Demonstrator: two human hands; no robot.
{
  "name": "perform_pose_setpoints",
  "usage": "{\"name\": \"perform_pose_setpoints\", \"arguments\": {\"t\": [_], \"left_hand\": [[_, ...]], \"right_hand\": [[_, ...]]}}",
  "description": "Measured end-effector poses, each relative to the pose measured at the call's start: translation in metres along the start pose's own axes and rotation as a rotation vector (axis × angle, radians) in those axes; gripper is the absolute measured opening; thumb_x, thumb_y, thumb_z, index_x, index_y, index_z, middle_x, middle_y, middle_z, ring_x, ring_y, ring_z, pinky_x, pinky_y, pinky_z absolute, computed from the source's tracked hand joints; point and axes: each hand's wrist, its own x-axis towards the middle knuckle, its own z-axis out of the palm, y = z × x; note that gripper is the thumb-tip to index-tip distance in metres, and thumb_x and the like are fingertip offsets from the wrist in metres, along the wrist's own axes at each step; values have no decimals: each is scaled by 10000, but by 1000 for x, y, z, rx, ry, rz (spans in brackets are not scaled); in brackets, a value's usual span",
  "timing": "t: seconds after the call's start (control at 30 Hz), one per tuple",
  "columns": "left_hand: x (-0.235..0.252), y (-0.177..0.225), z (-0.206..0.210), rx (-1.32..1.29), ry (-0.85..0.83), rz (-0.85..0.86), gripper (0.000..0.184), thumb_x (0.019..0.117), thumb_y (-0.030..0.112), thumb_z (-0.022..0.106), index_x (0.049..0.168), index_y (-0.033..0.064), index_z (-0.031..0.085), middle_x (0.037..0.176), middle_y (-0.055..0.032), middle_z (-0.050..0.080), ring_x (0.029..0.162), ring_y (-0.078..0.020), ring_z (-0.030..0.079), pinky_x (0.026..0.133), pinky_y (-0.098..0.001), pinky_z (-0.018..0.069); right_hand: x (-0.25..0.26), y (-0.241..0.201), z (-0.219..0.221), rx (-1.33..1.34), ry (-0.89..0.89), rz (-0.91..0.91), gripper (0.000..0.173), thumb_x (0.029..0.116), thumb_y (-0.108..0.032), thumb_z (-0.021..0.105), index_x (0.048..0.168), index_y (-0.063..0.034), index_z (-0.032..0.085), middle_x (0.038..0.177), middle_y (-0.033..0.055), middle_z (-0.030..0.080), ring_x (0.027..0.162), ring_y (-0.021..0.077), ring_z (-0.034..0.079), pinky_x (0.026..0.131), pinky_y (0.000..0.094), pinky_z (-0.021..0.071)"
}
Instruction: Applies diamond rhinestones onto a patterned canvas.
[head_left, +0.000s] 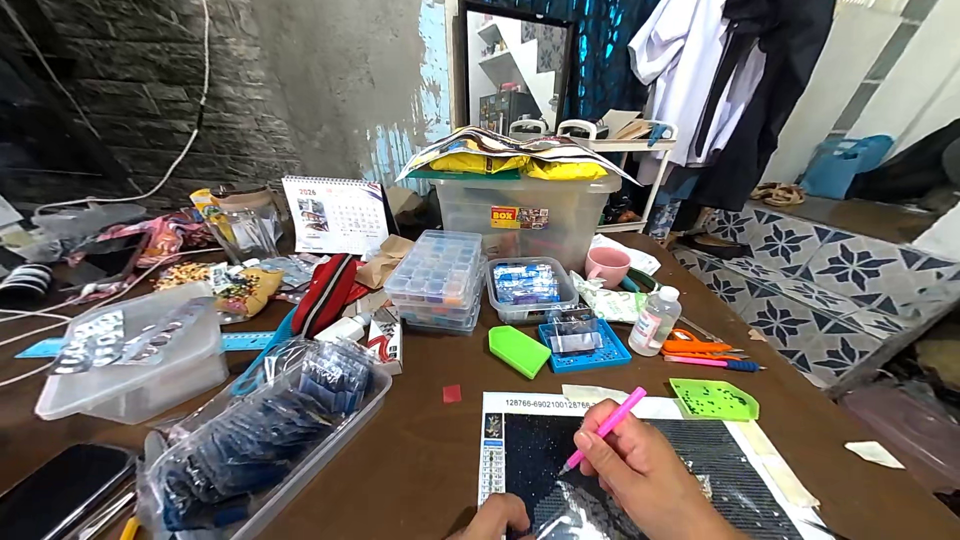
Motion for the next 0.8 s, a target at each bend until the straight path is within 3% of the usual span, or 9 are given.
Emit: {"name": "perform_pose_setpoints", "arguments": {"t": [0.17,0.33,0.57,0.8], "left_hand": [[-1,1,-1,-22,-8,-7,553,813,241,845,1196,-118,670,1224,-313,607,812,-293,667,707,-393,570],[-1,3,-2,-21,-9,3,535,818,235,839,1193,-112,680,1220,-317,610,805,-289,659,698,-385,562],[-1,0,-3,-26,-23,13,523,835,258,824,1173,-113,677,1224,-315,604,804,-296,657,693,-401,558],[-2,2,-2,-13,-21,12,511,839,252,821,1173,-110,685,1206,-304,619,803,-292,661,694,-388,561]], "right_hand": [[-10,-17,-2,2,13,-135,233,1108,-263,439,1025,-72,543,772,-64,631,618,-68,566,537,116,474],[-19,-23,-1,83,-228,-270,358,1117,-325,406,999,-20,552,754,32,602,648,-16,571,604,152,485],[-19,-24,6,16,-304,-386,331,1120,-247,422,982,23,554,779,124,590,674,64,580,639,164,487],[-19,-24,7,-38,-304,-429,308,1116,-221,433,971,21,556,755,126,577,665,83,565,641,160,472]]}}
